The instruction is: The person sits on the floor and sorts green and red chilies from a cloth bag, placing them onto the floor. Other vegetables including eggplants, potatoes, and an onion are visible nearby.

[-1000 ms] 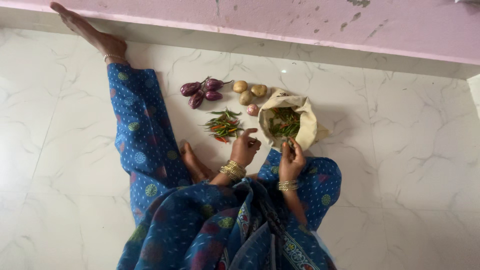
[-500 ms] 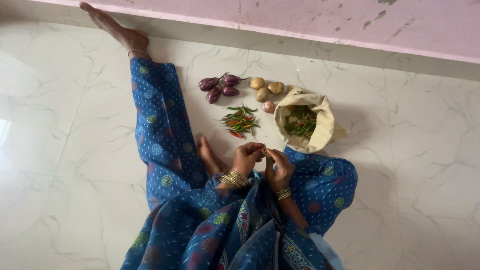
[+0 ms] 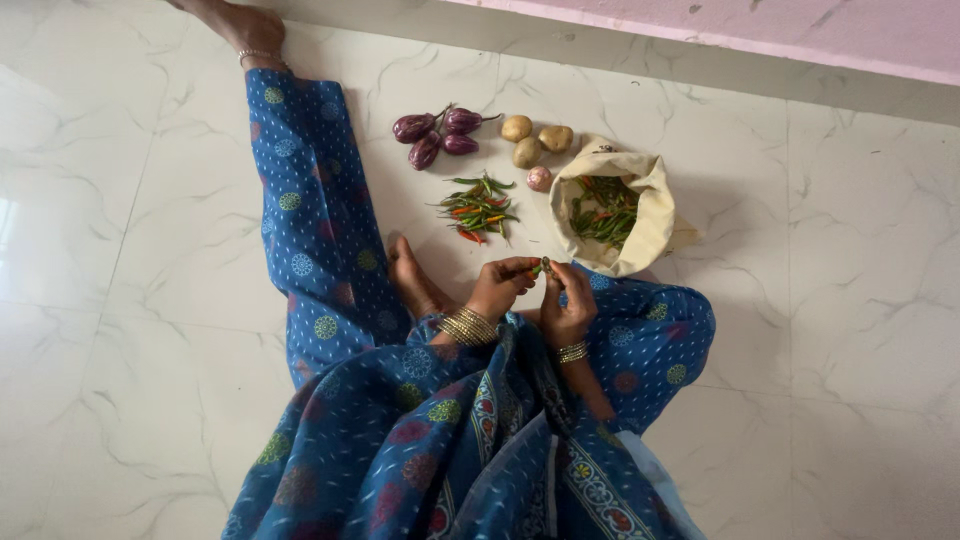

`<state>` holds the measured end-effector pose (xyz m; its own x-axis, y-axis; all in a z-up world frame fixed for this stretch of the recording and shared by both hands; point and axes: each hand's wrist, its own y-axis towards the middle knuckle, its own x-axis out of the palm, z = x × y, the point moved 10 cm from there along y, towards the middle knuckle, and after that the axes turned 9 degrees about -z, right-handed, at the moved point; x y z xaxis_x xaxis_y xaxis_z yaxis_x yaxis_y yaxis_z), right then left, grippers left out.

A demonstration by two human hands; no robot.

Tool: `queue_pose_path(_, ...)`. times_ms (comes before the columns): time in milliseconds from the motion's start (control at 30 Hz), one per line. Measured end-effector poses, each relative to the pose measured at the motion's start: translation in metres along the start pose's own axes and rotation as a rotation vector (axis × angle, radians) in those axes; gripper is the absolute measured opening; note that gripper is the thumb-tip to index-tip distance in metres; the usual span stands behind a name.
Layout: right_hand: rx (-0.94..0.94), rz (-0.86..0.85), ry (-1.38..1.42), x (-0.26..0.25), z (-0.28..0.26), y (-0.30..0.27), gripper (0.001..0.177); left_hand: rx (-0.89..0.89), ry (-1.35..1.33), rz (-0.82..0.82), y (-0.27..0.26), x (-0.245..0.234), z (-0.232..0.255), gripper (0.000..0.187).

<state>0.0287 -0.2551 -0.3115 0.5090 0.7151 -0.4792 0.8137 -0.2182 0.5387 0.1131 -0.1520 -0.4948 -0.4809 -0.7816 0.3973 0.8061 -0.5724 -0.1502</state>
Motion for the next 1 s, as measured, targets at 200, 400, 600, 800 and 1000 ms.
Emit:
queue_pose_path(200,0.039,0.014,0.006,-0.006,0.002,0.002,0.021,-0.042,-0.059,-0.017,0.004,0.01,-0.004,0.028)
queue_pose_path(400,0.003,-0.03,-0.026,-0.003,0.001,-0.001,0.021,0.01,-0.038,0.014,0.007,0.009,-0.002,0.028)
queue_pose_path(600,0.048,0.01,0.003,-0.006,0.006,-0.001,0.023,-0.008,0.033,0.018,-0.003,0.016,0.009,0.023)
queue_pose_path(800,0.015,-0.025,-0.019,-0.003,-0.001,0.001,0.023,0.06,0.03,0.047,0.0,0.013,0.022,0.027)
queue_pose_path(1000,-0.006,-0.015,-0.027,-0.005,-0.001,0.0,0.023,0.014,0.05,0.07,0.003,0.01,0.008,0.026)
